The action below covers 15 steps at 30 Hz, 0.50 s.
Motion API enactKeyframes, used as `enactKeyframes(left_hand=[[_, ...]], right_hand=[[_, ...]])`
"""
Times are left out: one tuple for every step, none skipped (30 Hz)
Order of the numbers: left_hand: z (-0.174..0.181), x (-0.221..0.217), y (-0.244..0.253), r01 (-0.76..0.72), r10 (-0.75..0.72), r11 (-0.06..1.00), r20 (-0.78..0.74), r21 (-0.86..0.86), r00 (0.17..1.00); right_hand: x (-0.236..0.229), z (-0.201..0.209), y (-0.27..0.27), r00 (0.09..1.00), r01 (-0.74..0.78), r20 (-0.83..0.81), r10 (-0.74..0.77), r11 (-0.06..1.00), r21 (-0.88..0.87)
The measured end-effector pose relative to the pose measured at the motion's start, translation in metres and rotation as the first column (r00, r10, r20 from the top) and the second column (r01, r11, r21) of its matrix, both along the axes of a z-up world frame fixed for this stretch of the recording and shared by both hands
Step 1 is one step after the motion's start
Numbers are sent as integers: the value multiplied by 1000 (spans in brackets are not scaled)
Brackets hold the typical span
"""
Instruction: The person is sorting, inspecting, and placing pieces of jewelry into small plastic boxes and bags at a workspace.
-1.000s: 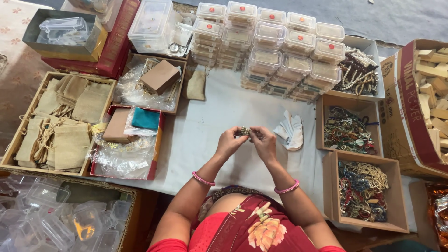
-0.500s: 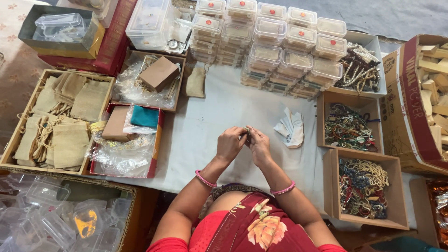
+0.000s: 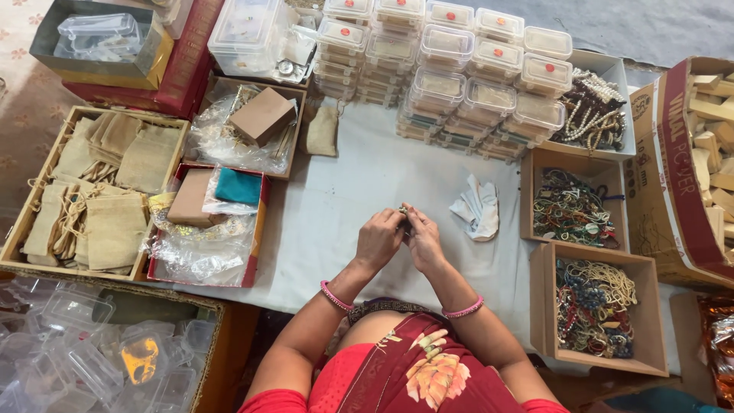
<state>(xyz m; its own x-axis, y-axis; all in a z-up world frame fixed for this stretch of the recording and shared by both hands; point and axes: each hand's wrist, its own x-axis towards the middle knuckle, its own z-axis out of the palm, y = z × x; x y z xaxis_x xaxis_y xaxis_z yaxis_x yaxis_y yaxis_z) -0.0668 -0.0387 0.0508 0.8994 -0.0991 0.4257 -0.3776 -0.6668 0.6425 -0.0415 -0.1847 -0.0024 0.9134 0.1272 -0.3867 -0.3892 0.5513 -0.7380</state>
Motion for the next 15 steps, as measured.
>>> enactKeyframes(left_hand=[[0,0,2,33,-35,999,55,37,998],[1,-2,5,64,-72,995,109,76,991],[1,-2,6,37,-45,996,108,79,993],[2,-4,9,115,-127,989,127,98,984],[1,-6,12,181,-197,977,141,117,970],[5,-10,15,143,-159,983,136,118,978],[9,-14,18,169,-188,977,154,131,970],[14,-17,22,193,-217,970,172,145,961],[16,-21,28,153,-178,977,168,149,970],[18,-24,34,139,-158,982,157,124,975],[20,-27,38,133,-146,986,145,100,979],[21,-31,50,100,-115,989,140,105,983],[22,-34,61,46,-58,994,128,94,990],[22,-37,73,-9,-1,996,115,85,993],[23,-40,90,-26,16,996,113,88,994]], right_hand=[[0,-3,1,1000,-5,-3,5,1000,-30],[0,-6,4,1000,-9,-5,9,998,-60],[2,-12,-2,999,-37,-6,37,998,-57],[4,-19,-6,999,-31,40,33,999,-44],[6,-26,-10,996,-37,82,40,999,-32],[7,-30,-15,994,-76,78,78,997,-30],[8,-34,-18,994,-93,57,93,996,-5],[10,-38,-22,993,-109,36,108,994,19],[11,-43,-23,988,-150,33,150,988,23],[13,-49,-25,988,-153,17,152,987,52],[14,-54,-28,989,-146,-1,147,986,82],[14,-53,-29,984,-179,-4,180,980,87],[14,-51,-30,988,-145,-31,148,986,77],[15,-50,-32,992,-113,-58,116,992,64],[16,-55,-36,989,-129,-60,133,989,68]])
